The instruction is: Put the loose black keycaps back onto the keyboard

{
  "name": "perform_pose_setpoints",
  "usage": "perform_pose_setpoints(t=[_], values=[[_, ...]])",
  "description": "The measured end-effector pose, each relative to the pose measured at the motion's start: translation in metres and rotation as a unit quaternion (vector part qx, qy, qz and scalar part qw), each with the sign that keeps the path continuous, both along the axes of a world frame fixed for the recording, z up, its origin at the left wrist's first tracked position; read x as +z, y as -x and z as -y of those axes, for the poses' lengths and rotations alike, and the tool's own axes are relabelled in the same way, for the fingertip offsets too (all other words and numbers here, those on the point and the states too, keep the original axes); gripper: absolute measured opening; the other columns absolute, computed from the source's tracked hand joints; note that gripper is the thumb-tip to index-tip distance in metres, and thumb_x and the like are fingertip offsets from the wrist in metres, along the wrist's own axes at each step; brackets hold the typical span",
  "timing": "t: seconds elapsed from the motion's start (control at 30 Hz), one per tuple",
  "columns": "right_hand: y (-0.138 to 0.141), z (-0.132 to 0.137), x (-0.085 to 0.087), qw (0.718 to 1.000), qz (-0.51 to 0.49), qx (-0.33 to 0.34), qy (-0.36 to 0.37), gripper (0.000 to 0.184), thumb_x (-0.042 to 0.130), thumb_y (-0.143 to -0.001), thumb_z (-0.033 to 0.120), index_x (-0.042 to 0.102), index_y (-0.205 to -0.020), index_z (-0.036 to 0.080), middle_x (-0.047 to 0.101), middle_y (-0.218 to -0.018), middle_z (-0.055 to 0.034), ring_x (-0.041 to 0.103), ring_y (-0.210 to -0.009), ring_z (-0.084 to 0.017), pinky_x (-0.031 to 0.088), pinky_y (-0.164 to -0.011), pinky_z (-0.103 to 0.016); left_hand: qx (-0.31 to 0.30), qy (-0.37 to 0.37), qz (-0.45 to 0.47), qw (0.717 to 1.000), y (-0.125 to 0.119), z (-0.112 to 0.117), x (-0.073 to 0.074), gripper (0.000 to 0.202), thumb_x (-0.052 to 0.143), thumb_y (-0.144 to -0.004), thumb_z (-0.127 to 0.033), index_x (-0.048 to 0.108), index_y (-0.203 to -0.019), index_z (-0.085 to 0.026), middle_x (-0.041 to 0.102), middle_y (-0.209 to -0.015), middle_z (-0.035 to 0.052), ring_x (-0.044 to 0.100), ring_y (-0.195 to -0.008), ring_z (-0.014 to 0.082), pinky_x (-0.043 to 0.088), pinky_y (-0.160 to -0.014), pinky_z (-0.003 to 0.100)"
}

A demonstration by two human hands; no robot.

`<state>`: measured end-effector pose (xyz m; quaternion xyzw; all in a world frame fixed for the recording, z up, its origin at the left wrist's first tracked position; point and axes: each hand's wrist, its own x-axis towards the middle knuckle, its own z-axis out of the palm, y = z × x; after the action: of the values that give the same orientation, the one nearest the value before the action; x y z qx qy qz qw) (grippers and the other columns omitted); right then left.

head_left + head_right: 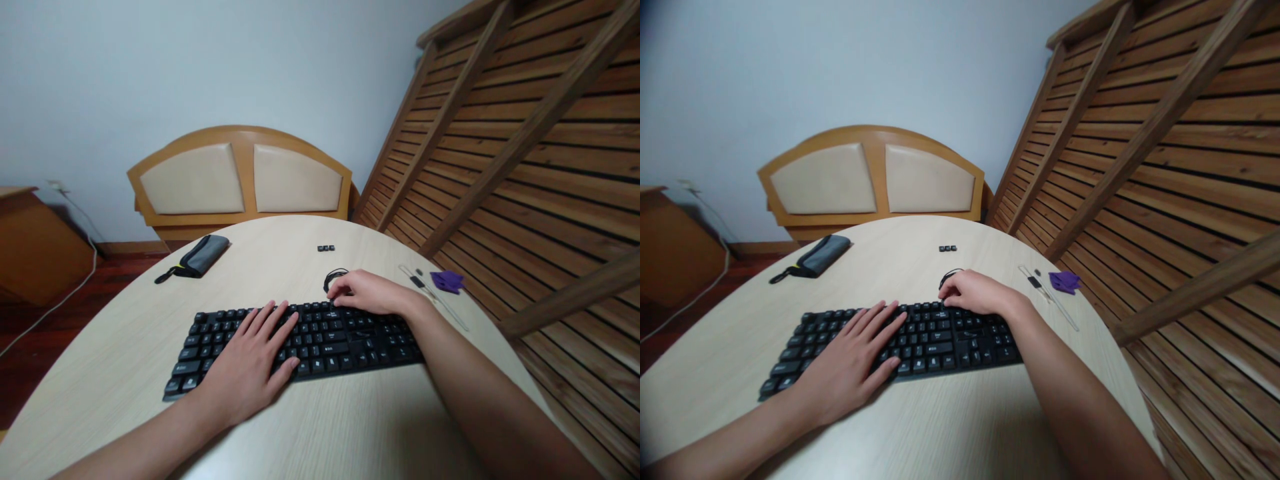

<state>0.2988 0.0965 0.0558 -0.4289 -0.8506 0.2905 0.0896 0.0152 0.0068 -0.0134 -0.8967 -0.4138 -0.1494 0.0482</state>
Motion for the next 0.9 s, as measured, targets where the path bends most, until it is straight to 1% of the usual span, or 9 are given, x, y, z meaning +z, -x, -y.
perform_pose_setpoints(t=[0.23,0.37,0.47,0.67,0.9], values=[[0.009,0.008,0.008,0.995,0.068,0.005,-0.069,0.020,0.065,-0.086,0.017,0.077,-0.102,0.020,0.078,-0.098,-0.0057,0.069,-0.085,-0.020,0.047,-0.073,-0.028,-0.001,0.002,-0.010,1.000,0.000,0.000,0.001,0.063,0.043,-0.103,-0.052,0.034,-0.157,-0.023,0.032,-0.164,0.0102,0.034,-0.148,0.0341,0.033,-0.118,0.056],[0.014,0.012,0.011,0.991,0.102,0.001,-0.089,0.021,0.066,-0.085,0.014,0.077,-0.101,0.020,0.078,-0.101,-0.0069,0.070,-0.089,-0.022,0.047,-0.075,-0.028,0.000,0.007,-0.012,1.000,-0.001,0.000,0.002,0.063,0.043,-0.102,-0.053,0.034,-0.157,-0.023,0.032,-0.164,0.0108,0.033,-0.148,0.0344,0.033,-0.118,0.057],[0.015,0.012,0.011,0.990,0.104,-0.004,-0.097,0.021,0.066,-0.085,0.014,0.077,-0.102,0.019,0.077,-0.101,-0.0071,0.070,-0.091,-0.022,0.048,-0.077,-0.029,-0.001,0.009,-0.004,1.000,-0.001,0.000,0.001,0.063,0.043,-0.102,-0.053,0.034,-0.158,-0.023,0.032,-0.164,0.0104,0.033,-0.148,0.0346,0.033,-0.118,0.057],[0.016,0.011,0.009,0.991,0.095,-0.013,-0.090,0.020,0.068,-0.085,0.013,0.076,-0.102,0.019,0.078,-0.101,-0.0068,0.070,-0.091,-0.021,0.047,-0.077,-0.028,-0.002,0.008,-0.003,1.000,0.000,0.000,0.000,0.063,0.043,-0.103,-0.053,0.034,-0.158,-0.024,0.032,-0.164,0.0094,0.033,-0.148,0.0343,0.033,-0.118,0.056],[0.019,0.012,0.012,0.988,0.117,0.003,-0.104,0.017,0.069,-0.085,0.012,0.077,-0.097,0.019,0.078,-0.098,-0.0067,0.069,-0.092,-0.021,0.047,-0.078,-0.028,-0.003,0.007,-0.004,1.000,0.000,0.000,0.001,0.064,0.043,-0.103,-0.053,0.033,-0.158,-0.023,0.031,-0.164,0.0098,0.033,-0.148,0.0348,0.033,-0.118,0.056]])
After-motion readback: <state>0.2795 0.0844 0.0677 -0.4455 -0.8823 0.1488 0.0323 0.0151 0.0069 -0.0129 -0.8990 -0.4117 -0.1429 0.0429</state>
